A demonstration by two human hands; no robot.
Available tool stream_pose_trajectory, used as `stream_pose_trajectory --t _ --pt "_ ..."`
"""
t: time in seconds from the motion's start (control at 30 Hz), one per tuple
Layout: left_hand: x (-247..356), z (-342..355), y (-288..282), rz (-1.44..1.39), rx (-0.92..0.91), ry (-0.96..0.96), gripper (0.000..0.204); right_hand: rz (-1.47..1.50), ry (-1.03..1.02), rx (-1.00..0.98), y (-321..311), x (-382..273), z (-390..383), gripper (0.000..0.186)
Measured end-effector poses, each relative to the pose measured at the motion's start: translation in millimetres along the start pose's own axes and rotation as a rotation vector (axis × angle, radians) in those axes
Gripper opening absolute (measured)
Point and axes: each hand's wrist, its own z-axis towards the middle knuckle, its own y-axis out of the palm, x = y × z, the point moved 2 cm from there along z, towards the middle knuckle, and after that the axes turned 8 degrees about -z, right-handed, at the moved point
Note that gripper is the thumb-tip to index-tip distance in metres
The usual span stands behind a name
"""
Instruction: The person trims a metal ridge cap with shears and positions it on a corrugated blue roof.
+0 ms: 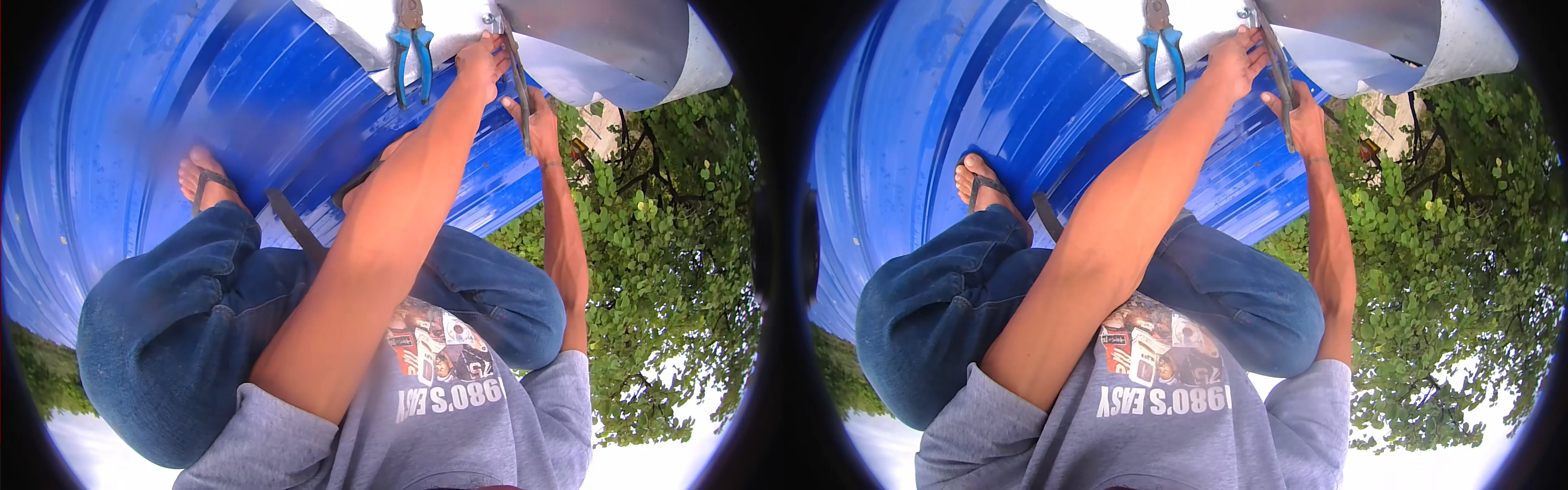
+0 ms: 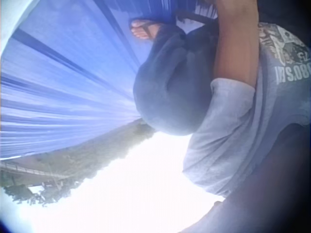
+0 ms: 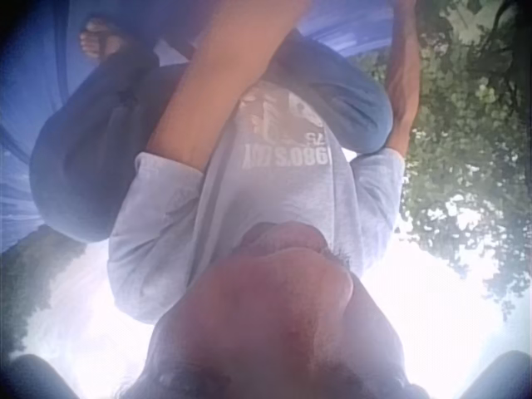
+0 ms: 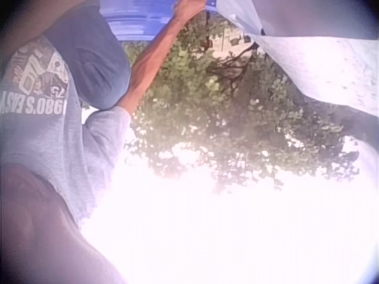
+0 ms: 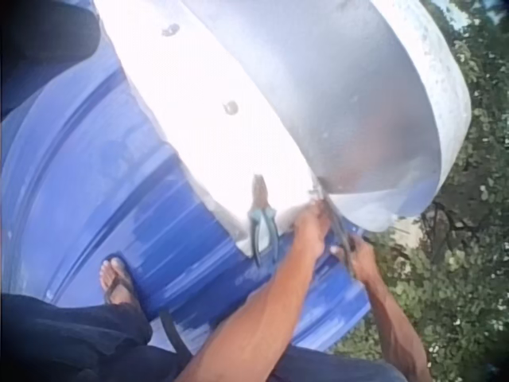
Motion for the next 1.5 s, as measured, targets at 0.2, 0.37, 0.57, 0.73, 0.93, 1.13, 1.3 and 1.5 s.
stream_pose_trajectory --t 0.2,0.37,0.57,0.73,0.93,1.13,1.3,1.5 --pt "-1 2 -1 -0.018 -0.009 -0.013 0.034 0.094 -0.08 0.006 -3 -1 5 0.064" --pt "2 -1 -1 -0.034 -0.022 -0.002 0.034 -0.06 0.015 -0.014 -4 -4 10 0.059" --pt "-16 -14 -4 0.52 -0.313 -0.061 0.061 -0.023 -0.082 0.078 0 16 15 0.041" --pt "-39 -10 -11 1.12 -0.277 0.155 0.069 -0.137 0.002 -0.037 6 29 23 0.043" --pt "-43 2 -9 1.124 -0.08 0.09 0.051 0.073 -0.036 -0.053 7 11 15 0.056" --pt "-43 -1 -11 1.135 -0.016 0.141 0.049 0.174 -0.105 -0.019 20 20 15 0.053" --pt "-39 -14 -3 1.158 0.079 0.159 0.053 0.191 -0.003 -0.07 19 19 14 0.05" --pt "-38 -23 3 1.146 0.136 0.197 0.052 0.137 0.029 -0.059 14 10 9 0.046"
